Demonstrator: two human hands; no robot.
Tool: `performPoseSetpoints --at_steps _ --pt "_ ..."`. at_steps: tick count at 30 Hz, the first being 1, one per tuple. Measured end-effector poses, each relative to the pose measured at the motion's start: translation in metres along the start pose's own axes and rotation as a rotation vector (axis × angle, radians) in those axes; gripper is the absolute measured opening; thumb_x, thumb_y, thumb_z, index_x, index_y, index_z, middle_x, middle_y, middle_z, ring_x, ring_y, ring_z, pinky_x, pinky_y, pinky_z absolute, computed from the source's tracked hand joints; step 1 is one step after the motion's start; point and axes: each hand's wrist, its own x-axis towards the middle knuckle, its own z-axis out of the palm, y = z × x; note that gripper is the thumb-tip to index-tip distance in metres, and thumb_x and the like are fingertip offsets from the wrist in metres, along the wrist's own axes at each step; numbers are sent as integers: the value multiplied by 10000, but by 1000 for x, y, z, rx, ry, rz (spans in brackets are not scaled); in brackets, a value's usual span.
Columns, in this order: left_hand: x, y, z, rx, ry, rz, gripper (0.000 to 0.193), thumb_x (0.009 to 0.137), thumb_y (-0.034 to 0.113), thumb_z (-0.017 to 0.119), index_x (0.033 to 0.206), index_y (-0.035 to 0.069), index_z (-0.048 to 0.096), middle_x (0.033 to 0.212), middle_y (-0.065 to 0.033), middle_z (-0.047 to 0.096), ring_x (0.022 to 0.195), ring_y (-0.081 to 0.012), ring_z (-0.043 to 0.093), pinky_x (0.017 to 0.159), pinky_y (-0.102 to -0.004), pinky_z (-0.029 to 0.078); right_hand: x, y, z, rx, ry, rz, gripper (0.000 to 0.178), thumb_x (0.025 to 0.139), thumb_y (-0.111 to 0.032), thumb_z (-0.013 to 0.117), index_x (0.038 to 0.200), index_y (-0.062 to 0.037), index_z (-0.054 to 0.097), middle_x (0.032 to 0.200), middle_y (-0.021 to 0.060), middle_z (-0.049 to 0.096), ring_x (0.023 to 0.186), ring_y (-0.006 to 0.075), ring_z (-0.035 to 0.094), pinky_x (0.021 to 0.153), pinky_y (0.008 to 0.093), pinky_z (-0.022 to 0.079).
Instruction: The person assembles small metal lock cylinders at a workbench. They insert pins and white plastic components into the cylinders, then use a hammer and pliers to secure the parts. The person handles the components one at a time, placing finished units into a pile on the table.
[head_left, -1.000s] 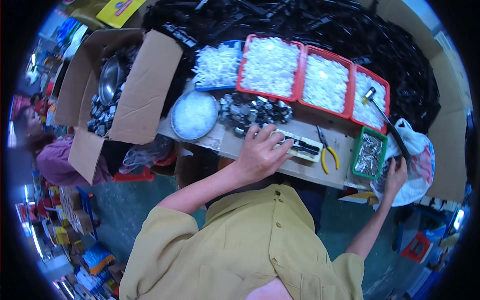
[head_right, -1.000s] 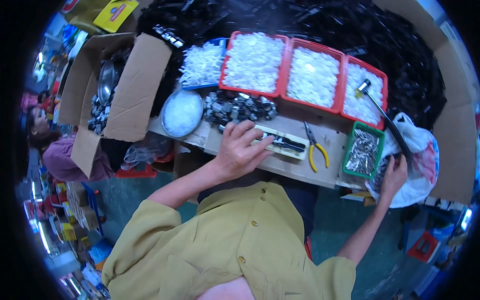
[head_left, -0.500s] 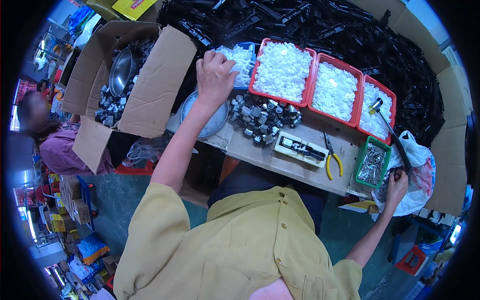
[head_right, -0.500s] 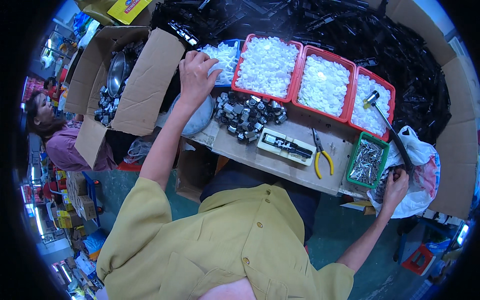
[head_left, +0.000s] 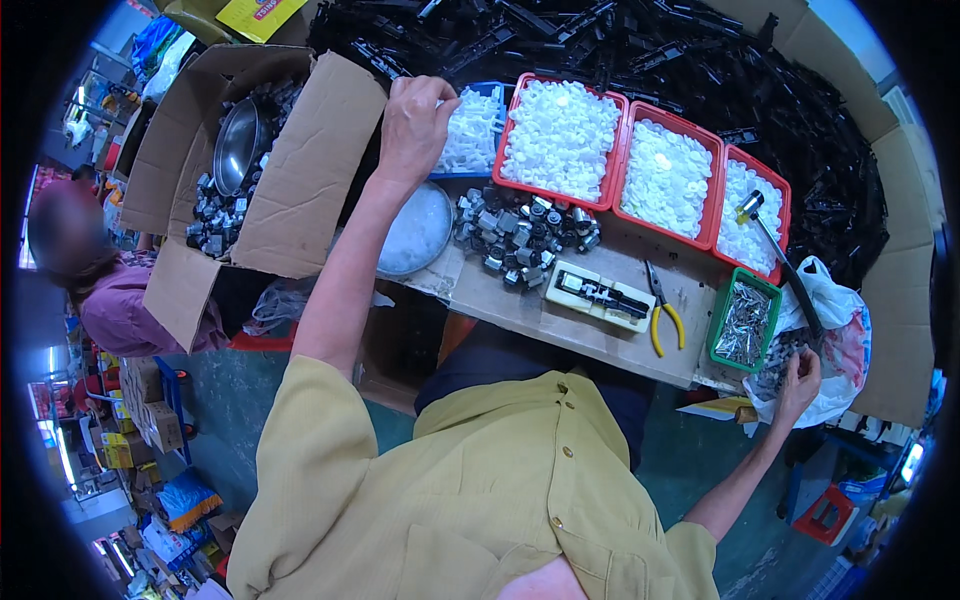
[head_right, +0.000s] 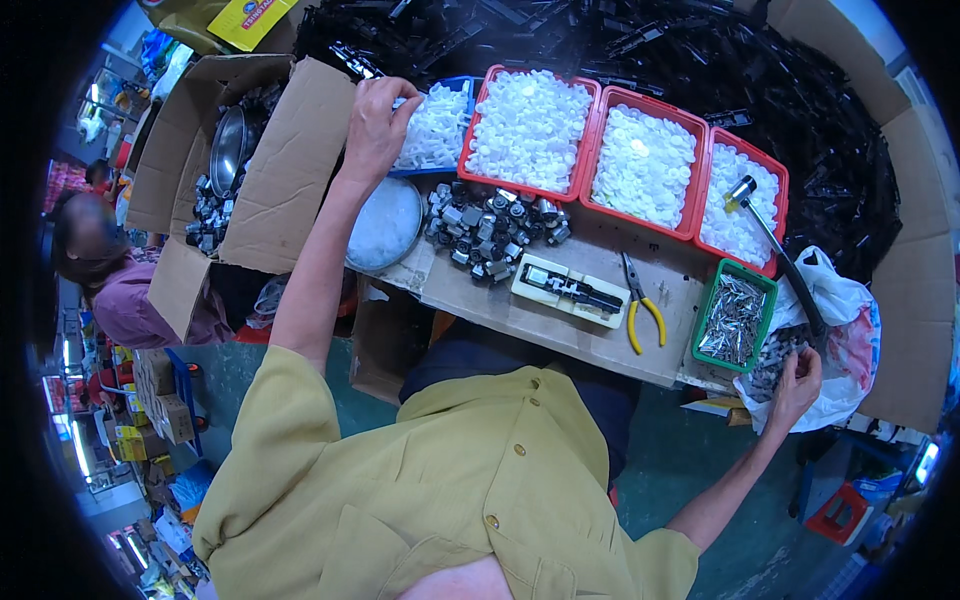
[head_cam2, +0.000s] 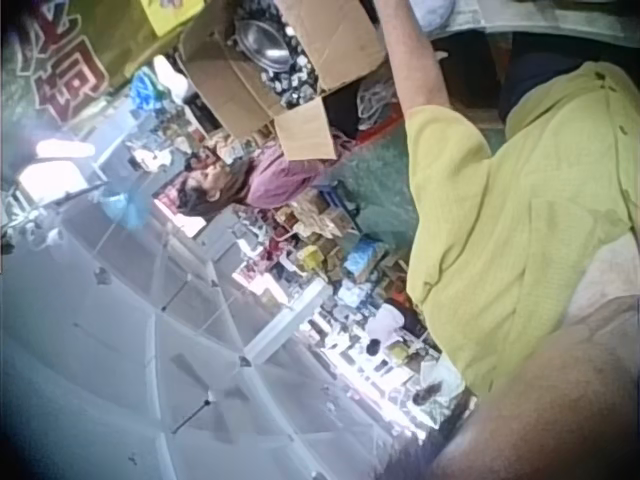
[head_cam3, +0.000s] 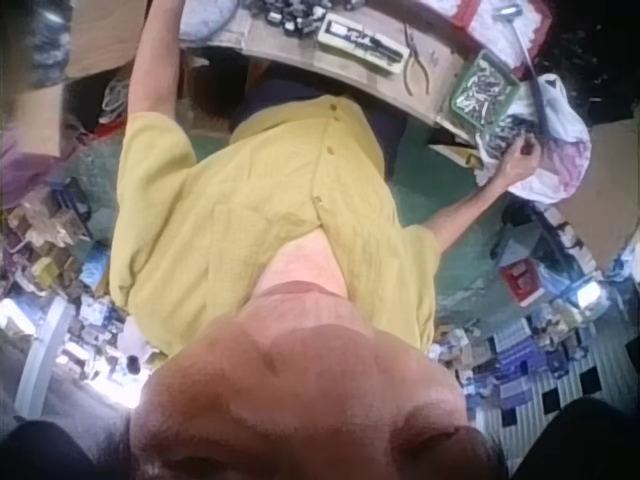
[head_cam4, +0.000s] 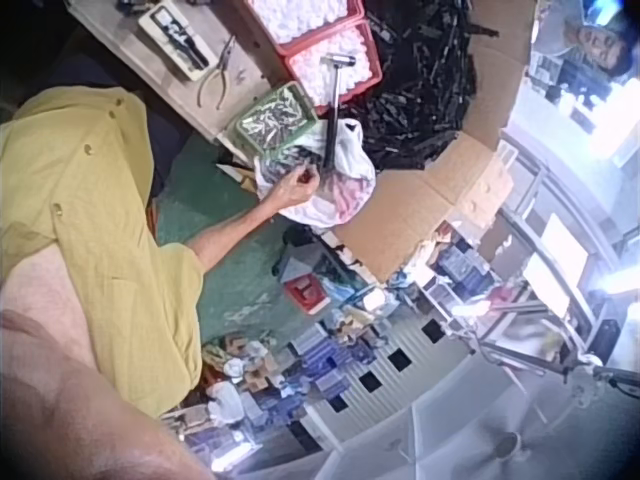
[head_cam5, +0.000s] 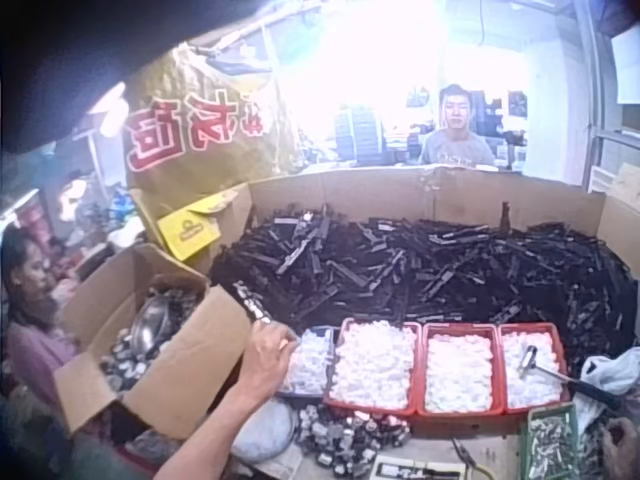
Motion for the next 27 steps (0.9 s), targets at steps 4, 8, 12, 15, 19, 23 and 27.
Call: performPoseSetpoints --at_steps 4,8,12,15,19,23,27 --pt "10 5 0 -129 -68 -177 117 906 124 658 882 10 671 831 -137 686 821 -334 654 751 -456 513 0 -1 -3 43 -28 3 246 969 -143 656 1111 56 626 877 11 597 764 81 507 702 238 439" --pt "8 0 -8 -288 -126 -218 129 929 109 661 946 -20 666 826 -103 708 760 -196 678 694 -332 529 -2 -15 -7 86 -12 6 219 964 -123 657 1095 49 627 893 15 608 780 84 512 717 242 439" --pt "-6 10 -43 -311 -207 -294 140 915 88 687 992 -29 692 816 -51 705 774 -91 659 694 -260 527 -10 -33 -12 226 -3 3 219 970 -118 655 1110 49 629 948 23 627 822 93 532 744 245 446" --pt "-28 19 -76 -277 -281 -325 128 900 87 706 935 -36 712 800 -51 703 774 -88 655 690 -254 522 -12 -36 -9 259 -63 2 248 985 -113 642 1173 48 627 1013 34 635 874 77 561 777 231 466" --pt "-64 21 -88 -146 -332 -73 82 836 55 735 876 -15 719 820 -117 713 725 -206 691 648 -314 528 -11 -55 3 337 -111 -56 219 1002 -104 617 1173 32 629 1024 32 638 891 83 574 797 236 474" --pt "-80 31 -80 -65 -452 20 65 802 26 728 847 -7 693 828 -140 661 801 -316 658 711 -395 521 -9 -76 8 431 -114 -68 213 1014 -106 593 1182 25 595 1030 68 657 907 116 606 809 272 504" --pt "-93 27 -62 35 -550 70 60 805 16 692 851 -21 686 845 -147 647 855 -331 647 752 -425 514 -12 -92 5 400 -124 -79 231 1025 -120 578 1210 19 582 979 76 674 854 118 612 769 267 502"
